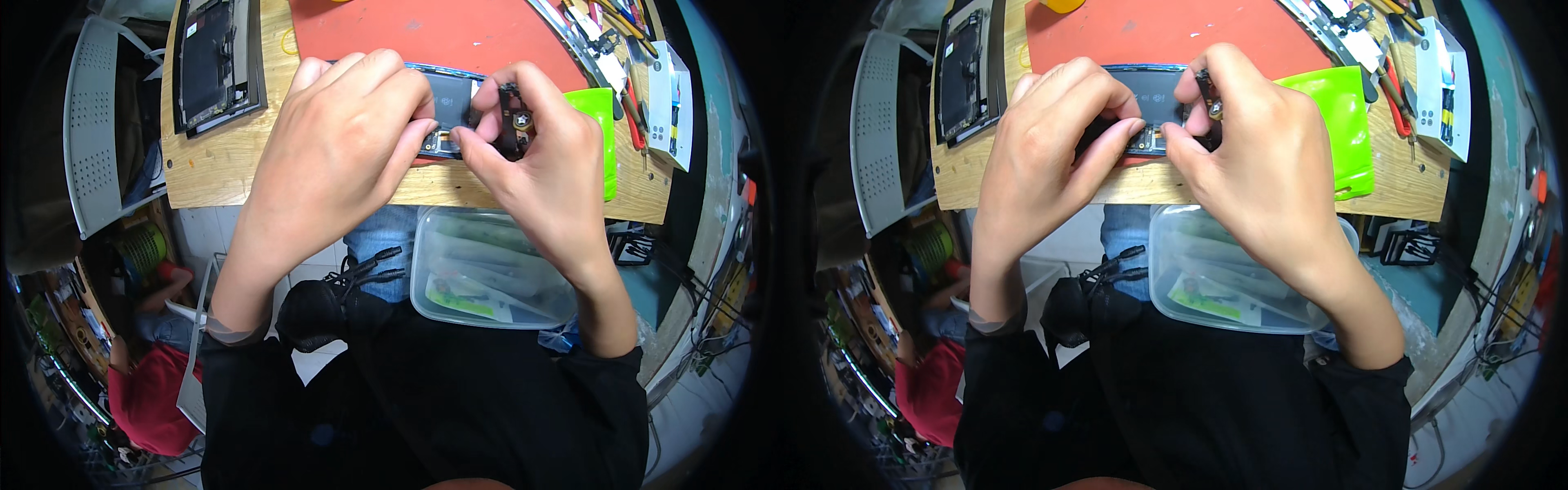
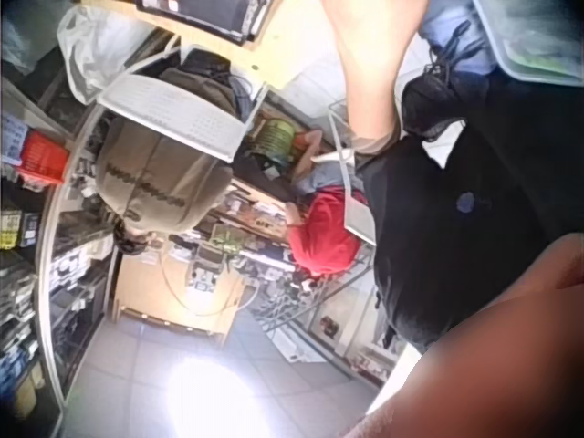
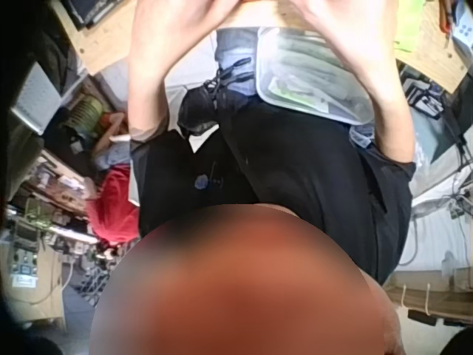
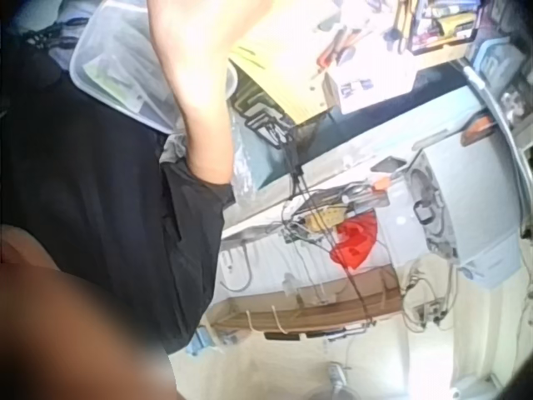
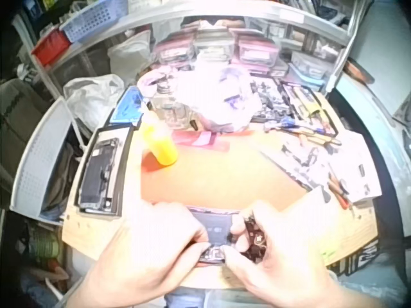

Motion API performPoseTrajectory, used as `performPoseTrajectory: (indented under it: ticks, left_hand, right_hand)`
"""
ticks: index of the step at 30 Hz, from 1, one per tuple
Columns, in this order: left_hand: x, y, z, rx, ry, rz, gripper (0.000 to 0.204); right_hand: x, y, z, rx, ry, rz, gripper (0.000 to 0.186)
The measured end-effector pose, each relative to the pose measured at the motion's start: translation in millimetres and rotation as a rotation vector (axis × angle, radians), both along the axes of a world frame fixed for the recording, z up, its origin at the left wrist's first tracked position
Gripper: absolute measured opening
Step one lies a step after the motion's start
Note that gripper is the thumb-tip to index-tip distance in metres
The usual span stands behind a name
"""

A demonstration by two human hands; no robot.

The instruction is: The person uses a screwdriver to remove screws from a disassembled smartphone, then detaches a small internal component with their fingers. They reposition the component and continue to adjust internal parts by hand.

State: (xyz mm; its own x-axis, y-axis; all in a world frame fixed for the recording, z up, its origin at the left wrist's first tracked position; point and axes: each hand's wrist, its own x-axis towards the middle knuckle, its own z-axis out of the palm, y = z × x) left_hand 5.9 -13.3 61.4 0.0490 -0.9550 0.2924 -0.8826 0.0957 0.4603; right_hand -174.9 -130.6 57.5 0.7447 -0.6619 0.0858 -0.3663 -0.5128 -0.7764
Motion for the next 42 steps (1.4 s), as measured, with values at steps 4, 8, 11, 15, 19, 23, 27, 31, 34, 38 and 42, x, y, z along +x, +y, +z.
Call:
performPoseTrajectory:
  ticks: [4,8,11,15,19,23,27,31,34,38,42]
  left_hand:
    - [0.8,4.5,-0.8,-0.033,0.005,0.036,0.012]
    - [6.2,10.5,1.8,-0.08,0.012,0.066,0.012]
    - [8.8,13.8,1.8,-0.113,0.046,0.079,0.012]
    - [8.0,16.4,-1.1,-0.101,0.054,0.08,0.014]
    - [4.0,14.9,-4.2,-0.096,0.06,0.079,0.016]
    - [-0.7,7.3,-5.6,-0.109,0.063,0.058,0.018]
    - [-0.5,0.3,-2.9,-0.094,-0.111,-0.019,0.017]
    - [0.0,-0.2,2.5,-0.081,-0.17,-0.043,0.016]
    - [-0.9,-0.6,3.5,-0.066,-0.207,-0.051,0.016]
    - [-2.8,1.6,1.2,-0.109,-0.158,-0.018,0.015]
    - [-2.6,5.6,-5.6,-0.303,0.038,0.032,0.016]
  right_hand:
    - [1.7,7.0,-7.4,-0.066,-0.082,-0.034,0.028]
    - [1.5,18.4,-12.7,-0.197,-0.122,-0.043,0.03]
    - [0.9,23.1,-14.6,-0.292,-0.131,-0.026,0.032]
    - [2.8,23.4,-20.3,-0.376,-0.183,0.015,0.033]
    - [1.8,19.1,-24.1,-0.449,-0.189,0.04,0.032]
    - [0.0,15.6,-25.0,-0.419,-0.234,0.128,0.03]
    - [2.5,10.8,-27.9,-0.418,-0.271,0.143,0.031]
    - [3.4,6.5,-28.6,-0.421,-0.288,0.169,0.031]
    - [2.6,4.4,-28.5,-0.427,-0.292,0.195,0.032]
    - [3.2,3.3,-29.1,-0.426,-0.304,0.207,0.031]
    - [2.3,5.3,-27.4,-0.438,-0.291,0.183,0.027]
